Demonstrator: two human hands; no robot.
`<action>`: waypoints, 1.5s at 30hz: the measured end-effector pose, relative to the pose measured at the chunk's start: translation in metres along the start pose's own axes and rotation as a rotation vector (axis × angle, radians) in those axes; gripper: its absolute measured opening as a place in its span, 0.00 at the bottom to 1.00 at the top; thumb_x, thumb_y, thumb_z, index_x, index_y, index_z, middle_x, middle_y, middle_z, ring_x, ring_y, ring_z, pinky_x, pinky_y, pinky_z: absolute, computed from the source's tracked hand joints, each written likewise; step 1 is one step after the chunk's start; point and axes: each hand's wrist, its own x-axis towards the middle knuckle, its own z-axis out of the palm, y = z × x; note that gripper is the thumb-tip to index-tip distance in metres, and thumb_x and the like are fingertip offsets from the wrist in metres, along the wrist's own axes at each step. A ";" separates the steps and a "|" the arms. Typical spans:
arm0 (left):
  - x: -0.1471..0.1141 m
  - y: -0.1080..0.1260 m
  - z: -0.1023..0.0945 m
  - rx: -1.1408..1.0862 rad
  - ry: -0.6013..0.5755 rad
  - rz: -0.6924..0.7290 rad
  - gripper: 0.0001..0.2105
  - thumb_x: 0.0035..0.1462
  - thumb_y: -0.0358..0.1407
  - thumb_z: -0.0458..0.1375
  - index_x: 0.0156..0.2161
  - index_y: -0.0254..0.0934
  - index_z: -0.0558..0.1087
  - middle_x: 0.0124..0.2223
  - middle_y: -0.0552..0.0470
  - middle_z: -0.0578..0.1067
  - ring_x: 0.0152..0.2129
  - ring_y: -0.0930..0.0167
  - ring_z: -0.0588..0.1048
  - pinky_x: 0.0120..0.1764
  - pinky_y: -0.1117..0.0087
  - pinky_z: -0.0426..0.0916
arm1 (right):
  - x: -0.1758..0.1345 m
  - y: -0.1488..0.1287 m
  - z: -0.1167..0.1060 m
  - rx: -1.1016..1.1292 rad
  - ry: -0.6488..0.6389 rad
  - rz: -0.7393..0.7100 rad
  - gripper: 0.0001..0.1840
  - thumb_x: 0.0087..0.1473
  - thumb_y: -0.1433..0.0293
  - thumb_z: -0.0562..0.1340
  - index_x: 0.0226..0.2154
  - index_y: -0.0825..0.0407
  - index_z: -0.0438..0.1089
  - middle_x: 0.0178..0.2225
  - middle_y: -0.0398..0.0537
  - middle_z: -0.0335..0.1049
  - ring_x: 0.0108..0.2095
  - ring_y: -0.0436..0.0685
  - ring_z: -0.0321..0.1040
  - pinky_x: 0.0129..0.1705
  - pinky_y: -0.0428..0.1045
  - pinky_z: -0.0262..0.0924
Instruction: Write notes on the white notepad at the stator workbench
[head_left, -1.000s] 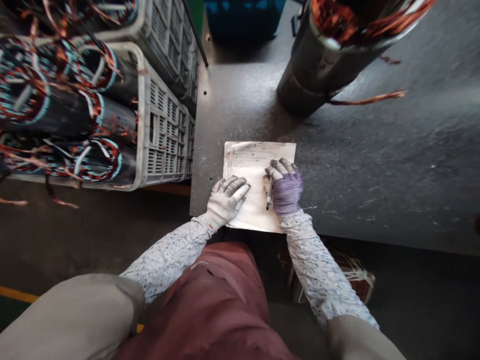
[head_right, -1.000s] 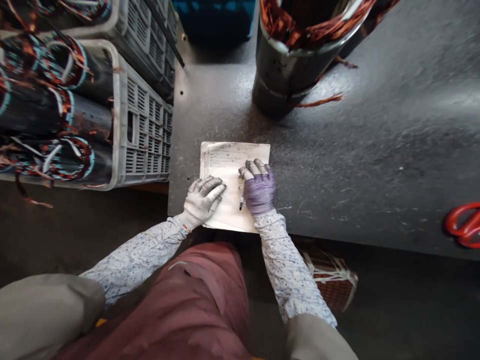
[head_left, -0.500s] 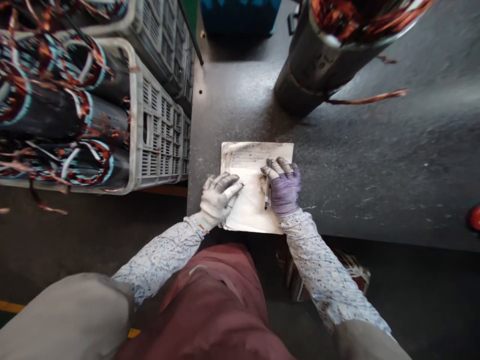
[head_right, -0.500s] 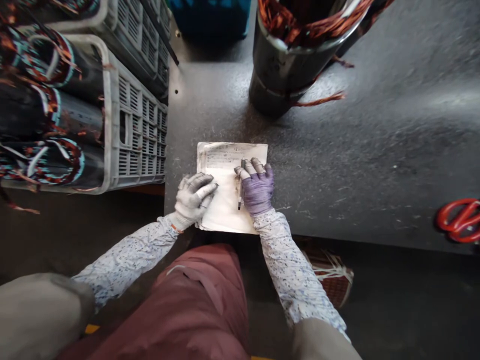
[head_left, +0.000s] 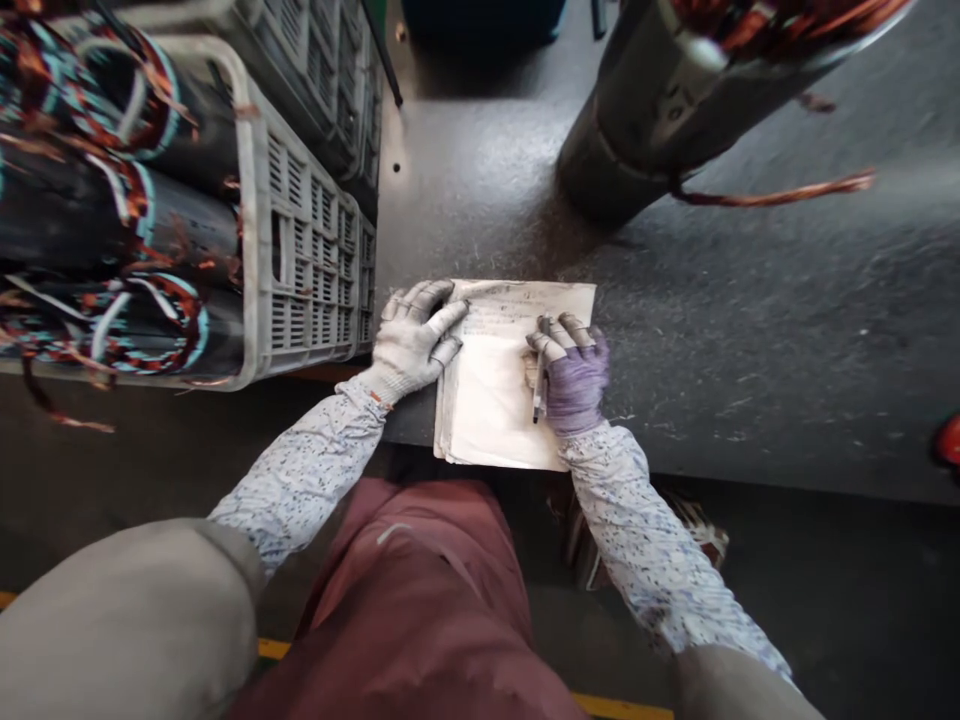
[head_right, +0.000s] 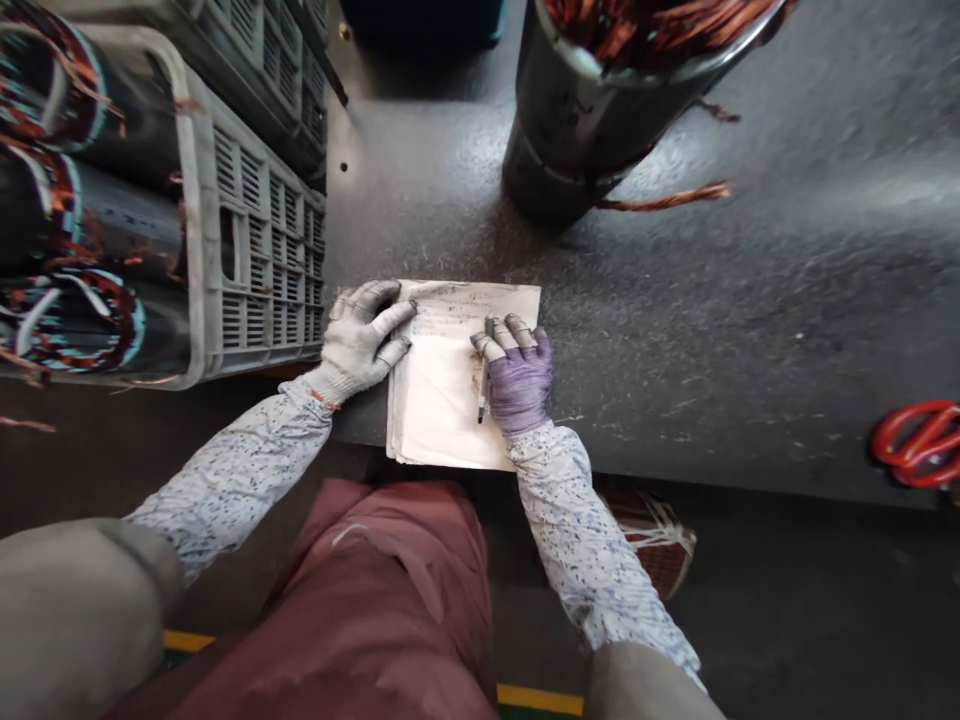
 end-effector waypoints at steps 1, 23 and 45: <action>0.000 0.001 -0.001 -0.003 -0.005 0.001 0.23 0.60 0.45 0.54 0.58 0.42 0.72 0.65 0.44 0.64 0.63 0.55 0.60 0.64 0.47 0.51 | 0.000 0.000 -0.001 0.025 -0.012 0.006 0.10 0.60 0.67 0.60 0.44 0.47 0.73 0.52 0.49 0.73 0.56 0.59 0.64 0.60 0.60 0.50; 0.000 0.008 0.000 -0.009 -0.018 -0.041 0.31 0.54 0.51 0.59 0.60 0.39 0.69 0.64 0.42 0.66 0.62 0.52 0.61 0.64 0.47 0.50 | -0.003 0.001 -0.008 0.024 0.052 -0.049 0.10 0.62 0.66 0.58 0.45 0.45 0.71 0.50 0.46 0.74 0.56 0.57 0.65 0.59 0.60 0.54; 0.002 0.011 0.001 -0.052 -0.027 -0.053 0.31 0.54 0.50 0.59 0.60 0.38 0.69 0.65 0.42 0.65 0.63 0.52 0.61 0.64 0.46 0.49 | -0.003 0.002 -0.009 0.036 0.078 -0.049 0.09 0.62 0.66 0.58 0.44 0.47 0.71 0.49 0.47 0.74 0.56 0.57 0.65 0.59 0.59 0.54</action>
